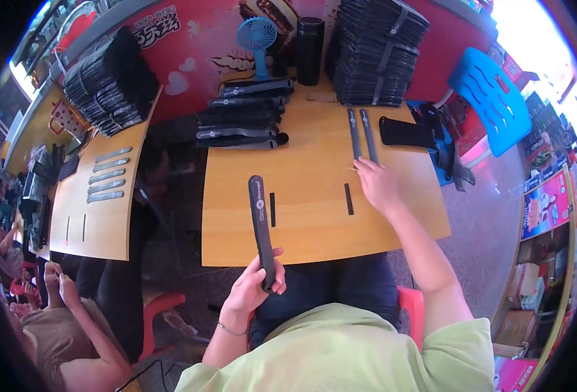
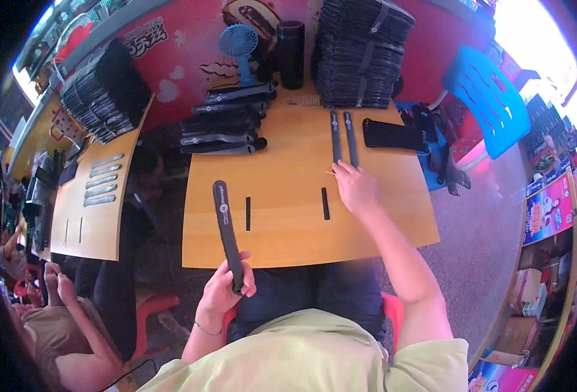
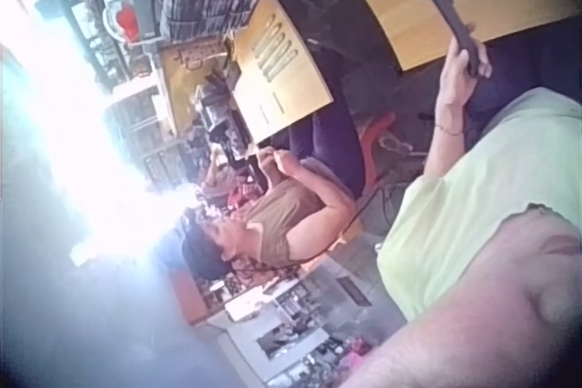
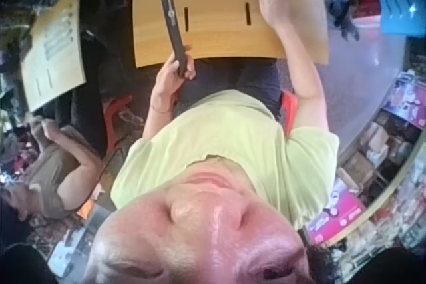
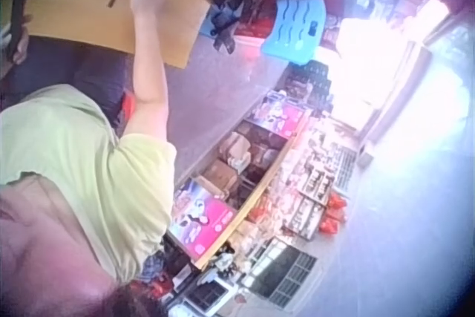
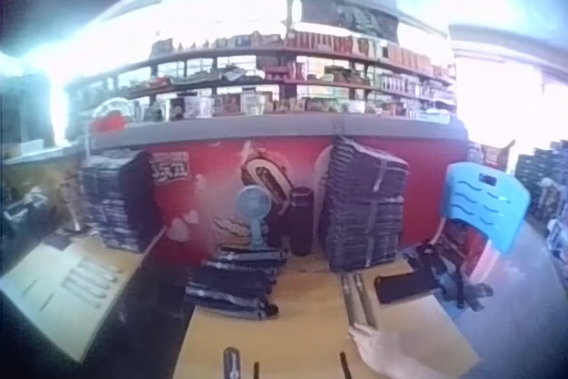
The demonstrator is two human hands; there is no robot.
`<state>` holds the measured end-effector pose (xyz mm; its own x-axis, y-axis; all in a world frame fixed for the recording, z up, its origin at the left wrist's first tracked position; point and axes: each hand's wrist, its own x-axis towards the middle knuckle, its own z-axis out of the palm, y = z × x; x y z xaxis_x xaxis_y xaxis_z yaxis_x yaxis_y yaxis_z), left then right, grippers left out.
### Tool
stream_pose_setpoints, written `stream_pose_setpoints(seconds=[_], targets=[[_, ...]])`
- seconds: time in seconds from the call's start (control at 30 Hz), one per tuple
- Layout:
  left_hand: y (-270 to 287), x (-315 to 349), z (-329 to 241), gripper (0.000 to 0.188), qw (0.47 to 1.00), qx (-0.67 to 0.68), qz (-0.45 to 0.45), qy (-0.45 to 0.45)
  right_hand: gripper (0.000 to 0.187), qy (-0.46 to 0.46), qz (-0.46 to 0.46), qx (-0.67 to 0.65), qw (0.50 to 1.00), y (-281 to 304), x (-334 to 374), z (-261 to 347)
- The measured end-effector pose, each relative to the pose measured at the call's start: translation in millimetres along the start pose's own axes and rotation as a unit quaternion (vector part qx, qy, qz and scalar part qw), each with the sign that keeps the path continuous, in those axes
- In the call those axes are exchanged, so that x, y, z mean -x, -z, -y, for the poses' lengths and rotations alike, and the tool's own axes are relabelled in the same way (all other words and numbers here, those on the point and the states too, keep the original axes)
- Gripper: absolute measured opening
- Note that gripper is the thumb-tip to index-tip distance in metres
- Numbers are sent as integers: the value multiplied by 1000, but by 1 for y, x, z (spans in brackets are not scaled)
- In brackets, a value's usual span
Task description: The person is inspecting and cleaning black flexible straps using a small wooden tool at a workbench.
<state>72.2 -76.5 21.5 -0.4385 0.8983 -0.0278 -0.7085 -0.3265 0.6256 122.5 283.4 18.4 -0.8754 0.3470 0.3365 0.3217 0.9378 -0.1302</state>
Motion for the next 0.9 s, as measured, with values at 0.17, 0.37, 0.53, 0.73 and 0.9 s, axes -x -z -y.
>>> stream_pose_setpoints(seconds=[0.17, 0.37, 0.53, 0.73, 0.9], targets=[[0, -4, 0, 50, 999, -32, -18, -14, 21, 36, -108, 8, 993, 31, -4, 13], [0, -3, -1, 50, 999, -31, -17, -18, 15, 33, -220, -132, 966, 103, -51, 2], [4, -1, -2, 49, 999, -19, -15, -24, 21, -5, -311, -237, 920, 123, -130, -47], [4, -4, 0, 49, 1000, 7, -4, 0, 29, -148, -315, -336, 875, 113, -179, -79], [9, -13, 6, 49, 1000, 15, -12, 16, 32, -27, -364, -356, 860, 125, -124, -59]])
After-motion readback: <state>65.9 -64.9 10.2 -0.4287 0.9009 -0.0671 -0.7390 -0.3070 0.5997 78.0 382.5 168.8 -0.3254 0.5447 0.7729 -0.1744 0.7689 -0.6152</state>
